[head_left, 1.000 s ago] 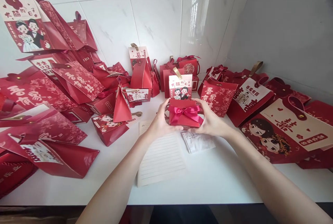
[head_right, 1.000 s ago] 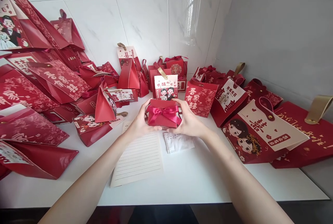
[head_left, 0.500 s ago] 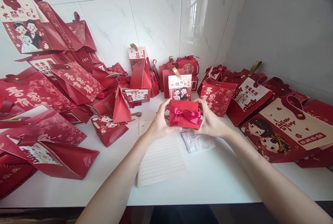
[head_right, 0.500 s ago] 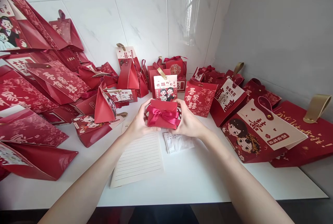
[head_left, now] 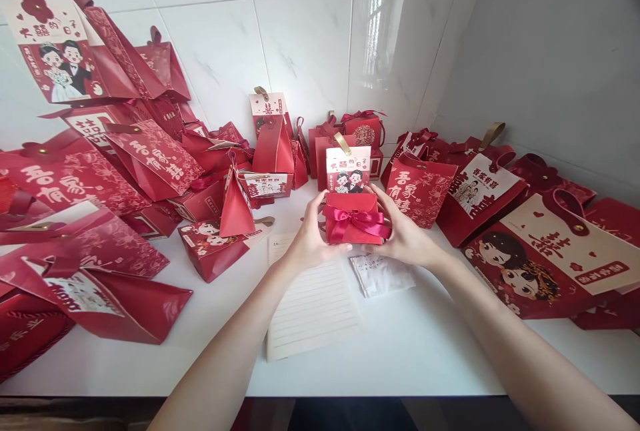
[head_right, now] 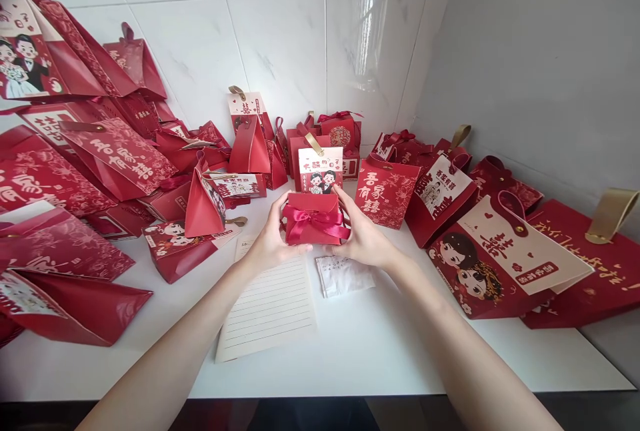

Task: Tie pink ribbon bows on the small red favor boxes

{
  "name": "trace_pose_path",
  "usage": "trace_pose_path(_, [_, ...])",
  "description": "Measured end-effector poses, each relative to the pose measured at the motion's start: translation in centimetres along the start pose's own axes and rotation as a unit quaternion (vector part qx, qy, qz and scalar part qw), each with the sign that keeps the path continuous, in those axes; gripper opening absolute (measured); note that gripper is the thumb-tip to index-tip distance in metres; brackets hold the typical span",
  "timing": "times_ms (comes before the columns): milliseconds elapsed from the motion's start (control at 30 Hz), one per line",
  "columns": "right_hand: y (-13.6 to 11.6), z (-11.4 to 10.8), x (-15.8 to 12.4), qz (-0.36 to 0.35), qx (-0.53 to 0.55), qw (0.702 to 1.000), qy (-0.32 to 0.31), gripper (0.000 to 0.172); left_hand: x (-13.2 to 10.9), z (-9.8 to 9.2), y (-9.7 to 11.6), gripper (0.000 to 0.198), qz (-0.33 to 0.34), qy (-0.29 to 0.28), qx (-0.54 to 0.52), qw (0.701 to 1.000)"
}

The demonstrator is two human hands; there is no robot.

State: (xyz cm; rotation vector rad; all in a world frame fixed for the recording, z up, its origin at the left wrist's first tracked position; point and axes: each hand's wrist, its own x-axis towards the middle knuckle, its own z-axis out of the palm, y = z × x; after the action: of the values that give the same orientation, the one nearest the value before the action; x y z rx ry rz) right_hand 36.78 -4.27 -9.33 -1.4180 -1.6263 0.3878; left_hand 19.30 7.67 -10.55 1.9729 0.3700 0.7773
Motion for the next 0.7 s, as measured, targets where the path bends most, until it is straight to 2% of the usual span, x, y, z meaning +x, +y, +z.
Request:
trace_pose_path(133, [0.17,-0.06,-0.04,-0.012,-0.004,1.0,0.0,0.102,0.0,-0.3,0.07,0.103,0.019,0.002,0.025,1.0])
trace_pose_path(367, [0.86,0.09,0.01,-0.022,-0.001,1.0,0.014,0.099,0.34,-0.71,0.37,0.104,0.018,0.006,0.044,0.999])
trace_pose_path(567, [0.51,0.03,-0.01,-0.016,-0.022,1.0,0.015,0.095,0.08,-0.86,0.42,0.104,0.008,-0.002,0.067,0.998])
trace_pose_path(633, [0.36,0.01,-0.02,-0.013,-0.033,0.999,0.011,0.094,-0.12,-0.89,0.56,0.103,0.001,-0.022,0.047,0.999])
trace_pose_path(700, [0.33,-0.01,-0.04,-0.015,-0.036,0.999,0.008,0.095,-0.2,-1.0,0.75,0.1,-0.012,-0.057,-0.02,0.998])
